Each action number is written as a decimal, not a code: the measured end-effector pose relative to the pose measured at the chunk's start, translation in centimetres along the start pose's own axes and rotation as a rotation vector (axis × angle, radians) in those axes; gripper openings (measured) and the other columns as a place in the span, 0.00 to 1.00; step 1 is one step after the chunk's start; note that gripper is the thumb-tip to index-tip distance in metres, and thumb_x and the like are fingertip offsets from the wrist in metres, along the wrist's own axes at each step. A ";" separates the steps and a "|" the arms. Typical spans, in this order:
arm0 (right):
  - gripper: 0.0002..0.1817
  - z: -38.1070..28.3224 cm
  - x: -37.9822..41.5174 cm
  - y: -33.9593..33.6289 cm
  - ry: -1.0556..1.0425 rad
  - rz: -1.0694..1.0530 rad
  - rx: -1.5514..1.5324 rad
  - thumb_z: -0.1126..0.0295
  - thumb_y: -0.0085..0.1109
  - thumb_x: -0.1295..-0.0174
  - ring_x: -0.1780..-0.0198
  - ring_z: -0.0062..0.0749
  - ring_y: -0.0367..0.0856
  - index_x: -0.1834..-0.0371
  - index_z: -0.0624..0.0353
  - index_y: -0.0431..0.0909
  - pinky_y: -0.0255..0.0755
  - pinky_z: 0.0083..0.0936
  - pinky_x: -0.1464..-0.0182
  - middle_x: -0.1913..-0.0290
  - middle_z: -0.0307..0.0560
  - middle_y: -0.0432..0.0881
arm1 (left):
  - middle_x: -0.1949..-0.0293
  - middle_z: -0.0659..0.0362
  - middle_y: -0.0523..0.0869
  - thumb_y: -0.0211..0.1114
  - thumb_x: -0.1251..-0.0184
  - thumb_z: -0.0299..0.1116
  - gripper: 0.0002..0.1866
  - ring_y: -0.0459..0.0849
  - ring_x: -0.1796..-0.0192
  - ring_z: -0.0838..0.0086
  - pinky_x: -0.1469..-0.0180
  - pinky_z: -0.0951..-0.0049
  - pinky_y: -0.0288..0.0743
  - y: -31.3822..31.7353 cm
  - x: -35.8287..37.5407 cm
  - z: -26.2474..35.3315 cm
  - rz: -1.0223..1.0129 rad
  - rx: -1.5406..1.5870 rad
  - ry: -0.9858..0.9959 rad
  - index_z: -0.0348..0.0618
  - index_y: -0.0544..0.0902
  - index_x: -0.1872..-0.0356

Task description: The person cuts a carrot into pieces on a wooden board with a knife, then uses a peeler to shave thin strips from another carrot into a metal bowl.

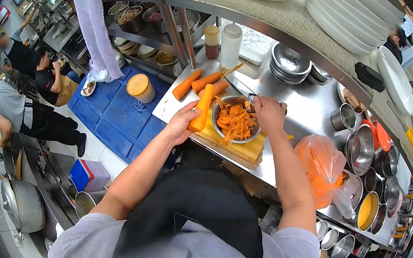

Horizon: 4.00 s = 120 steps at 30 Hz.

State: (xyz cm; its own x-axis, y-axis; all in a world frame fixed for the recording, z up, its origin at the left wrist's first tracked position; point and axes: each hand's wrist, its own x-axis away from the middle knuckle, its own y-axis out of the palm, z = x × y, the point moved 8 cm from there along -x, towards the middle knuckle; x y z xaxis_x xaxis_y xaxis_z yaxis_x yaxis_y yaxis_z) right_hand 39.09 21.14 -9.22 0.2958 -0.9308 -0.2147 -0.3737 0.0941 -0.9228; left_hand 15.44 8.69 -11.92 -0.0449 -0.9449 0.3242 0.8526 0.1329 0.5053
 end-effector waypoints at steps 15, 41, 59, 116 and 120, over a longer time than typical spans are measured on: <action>0.24 -0.5 -0.2 0.2 0.035 -0.239 0.150 0.52 0.46 0.25 0.60 0.54 0.86 0.68 0.55 0.86 0.73 0.47 0.52 0.65 0.53 0.88 | 0.41 0.57 0.78 0.67 0.33 0.20 0.29 0.77 0.36 0.67 0.32 0.61 0.73 2.0 -1.8 3.2 -0.195 0.057 0.253 0.42 0.69 0.33; 0.19 -4.4 3.0 -3.5 0.004 0.060 0.046 0.55 0.51 0.26 0.63 0.48 0.83 0.69 0.53 0.86 0.64 0.48 0.53 0.71 0.48 0.86 | 0.44 0.52 0.81 0.70 0.41 0.13 0.25 0.82 0.41 0.68 0.35 0.68 0.76 5.2 -2.2 2.7 -0.082 -0.339 0.551 0.39 0.71 0.44; 0.21 -4.4 3.1 -0.7 -0.006 0.061 0.030 0.53 0.48 0.25 0.57 0.48 0.84 0.69 0.52 0.85 0.63 0.47 0.53 0.68 0.49 0.88 | 0.44 0.51 0.83 0.70 0.41 0.14 0.24 0.83 0.42 0.68 0.36 0.68 0.77 3.8 -3.0 1.7 -0.067 -0.456 0.550 0.39 0.73 0.44; 0.21 -4.7 2.2 -1.6 0.097 -0.510 0.268 0.52 0.47 0.29 0.51 0.45 0.89 0.56 0.51 0.89 0.72 0.46 0.42 0.56 0.47 0.91 | 0.40 0.52 0.81 0.71 0.43 0.21 0.21 0.78 0.37 0.54 0.32 0.58 0.72 11.9 0.3 4.6 -0.335 -1.158 1.002 0.42 0.85 0.46; 0.20 -4.7 3.0 -0.9 -0.069 -0.447 0.313 0.50 0.49 0.30 0.50 0.49 0.88 0.54 0.49 0.87 0.75 0.49 0.42 0.57 0.49 0.90 | 0.46 0.55 0.85 0.69 0.42 0.20 0.15 0.81 0.40 0.57 0.36 0.60 0.75 14.7 0.0 2.5 -0.460 -1.013 1.068 0.41 0.87 0.52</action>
State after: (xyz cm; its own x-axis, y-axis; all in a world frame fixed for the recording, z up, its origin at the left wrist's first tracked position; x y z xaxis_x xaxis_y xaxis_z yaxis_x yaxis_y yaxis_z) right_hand 36.23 16.65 -7.48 0.4266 -0.8798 0.2095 0.0783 -0.1948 -0.9777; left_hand 26.65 11.42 -2.54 -0.3893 -0.6718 -0.6302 0.8745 -0.0548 -0.4819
